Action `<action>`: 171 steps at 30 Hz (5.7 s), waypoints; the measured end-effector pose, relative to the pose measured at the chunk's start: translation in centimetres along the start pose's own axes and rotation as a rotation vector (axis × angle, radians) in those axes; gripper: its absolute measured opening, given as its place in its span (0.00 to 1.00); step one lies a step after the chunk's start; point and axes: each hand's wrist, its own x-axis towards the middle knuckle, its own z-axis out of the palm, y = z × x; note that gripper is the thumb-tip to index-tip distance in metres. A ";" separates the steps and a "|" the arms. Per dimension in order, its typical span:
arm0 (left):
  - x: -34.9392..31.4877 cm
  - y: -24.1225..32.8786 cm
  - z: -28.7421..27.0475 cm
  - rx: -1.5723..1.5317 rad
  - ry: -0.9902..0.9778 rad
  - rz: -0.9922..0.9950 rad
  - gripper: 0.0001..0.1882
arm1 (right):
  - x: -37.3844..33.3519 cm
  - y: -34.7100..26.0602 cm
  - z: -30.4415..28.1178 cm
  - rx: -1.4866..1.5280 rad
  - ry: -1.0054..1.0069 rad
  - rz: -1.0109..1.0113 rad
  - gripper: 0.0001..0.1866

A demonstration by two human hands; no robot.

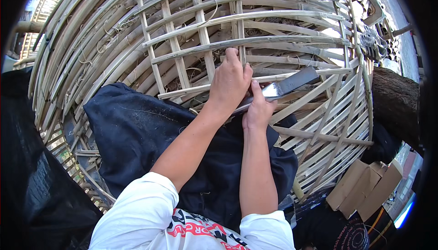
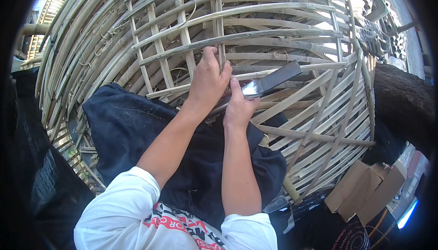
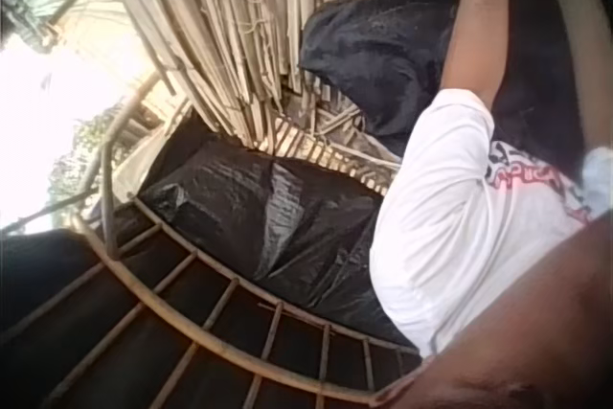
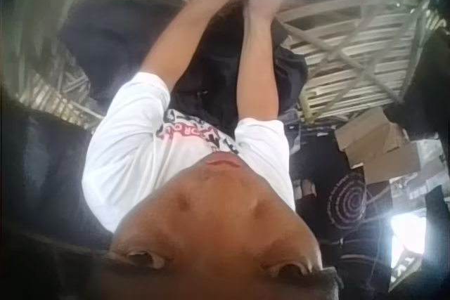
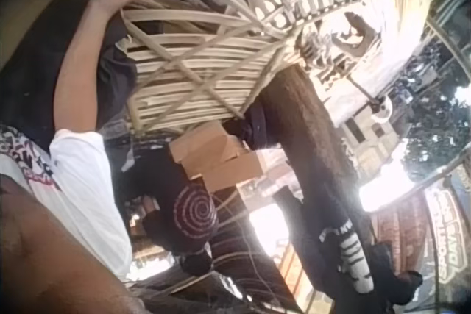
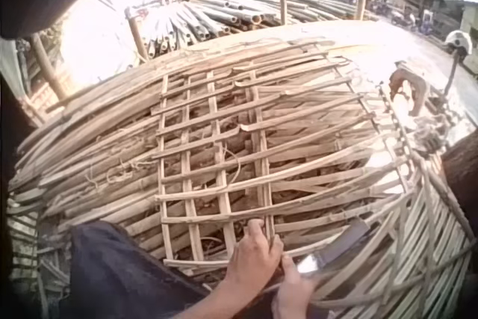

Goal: The person weaves bamboo strips into a large circular grid structure by hand, using a metal tool to lever and position the strips into place.

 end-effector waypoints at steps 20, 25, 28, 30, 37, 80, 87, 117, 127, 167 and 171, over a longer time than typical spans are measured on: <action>6.1 -3.0 -9.0 0.381 0.281 0.182 0.21 | 0.1 0.3 0.3 -0.037 0.021 0.074 0.11; 13.4 -3.5 -10.9 0.733 0.146 -0.101 0.34 | 0.4 0.7 0.3 -0.033 0.023 0.095 0.11; 14.2 -3.7 -10.0 0.921 0.232 -0.011 0.40 | 0.4 0.9 0.2 -0.040 0.029 0.104 0.11; 14.9 -3.2 -9.9 0.807 0.081 -0.128 0.40 | 0.5 1.0 0.2 -0.038 0.022 0.102 0.11; 14.2 -5.0 -8.3 0.727 0.239 0.034 0.40 | 0.4 1.0 0.1 -0.062 0.021 0.094 0.12; 0.0 -5.9 -5.3 0.538 -0.181 0.785 0.28 | -0.1 -0.2 0.7 -0.221 0.121 0.226 0.08; 0.6 -6.9 -5.0 0.439 -0.191 0.782 0.28 | 0.0 -0.1 0.9 -0.221 0.127 0.239 0.09; 0.8 -6.9 -4.6 0.346 -0.142 0.771 0.24 | 0.1 0.1 0.5 -0.178 0.129 0.191 0.09; 0.7 -6.9 -4.4 0.266 -0.206 0.779 0.27 | 0.2 0.7 0.1 -0.197 0.094 0.161 0.10; 1.1 -6.9 -4.6 0.336 -0.188 0.780 0.23 | 0.6 0.4 0.1 -0.267 0.088 0.228 0.11; 1.0 -6.9 -4.3 0.337 -0.154 0.780 0.23 | 0.6 0.2 0.2 -0.279 0.089 0.219 0.11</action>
